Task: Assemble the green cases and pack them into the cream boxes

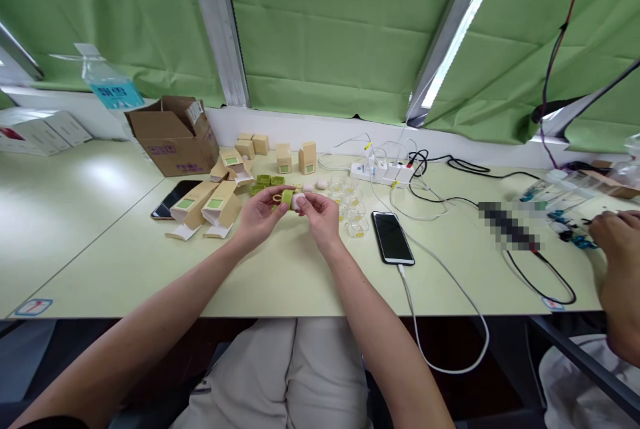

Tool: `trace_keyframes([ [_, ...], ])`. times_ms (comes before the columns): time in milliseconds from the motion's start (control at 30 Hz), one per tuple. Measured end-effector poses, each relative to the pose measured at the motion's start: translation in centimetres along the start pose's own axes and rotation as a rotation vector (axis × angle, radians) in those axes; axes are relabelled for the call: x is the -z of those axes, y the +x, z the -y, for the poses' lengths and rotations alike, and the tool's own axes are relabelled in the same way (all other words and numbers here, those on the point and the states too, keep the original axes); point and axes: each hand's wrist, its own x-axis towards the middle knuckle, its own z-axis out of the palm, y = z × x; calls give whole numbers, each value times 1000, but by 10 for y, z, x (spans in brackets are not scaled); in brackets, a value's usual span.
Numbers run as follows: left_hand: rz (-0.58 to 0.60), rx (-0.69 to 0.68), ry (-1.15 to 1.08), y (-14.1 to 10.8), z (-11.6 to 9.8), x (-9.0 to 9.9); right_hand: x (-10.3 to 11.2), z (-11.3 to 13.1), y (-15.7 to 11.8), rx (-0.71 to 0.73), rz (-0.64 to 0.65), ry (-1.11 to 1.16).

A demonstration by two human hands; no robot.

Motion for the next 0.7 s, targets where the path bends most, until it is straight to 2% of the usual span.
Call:
trace_keyframes([
  [167, -6, -134, 262, -5, 2, -4, -2, -2, -2, -7, -28, 29],
  [333, 17, -208, 448, -8, 2, -10, -8, -2, -6, 9, -58, -5],
  [433, -20, -208, 450, -9, 5, -13, -14, -3, -9, 15, -47, -63],
  [500, -25, -146, 362, -8, 6, -13, -16, -3, -11, 39, -22, -120],
  [600, 20, -9, 99, -4, 3, -9, -11, -1, -15, 207, -28, -306],
  [700, 65, 106, -135, 0, -5, -2, -1, 2, -18, 567, -20, -584],
])
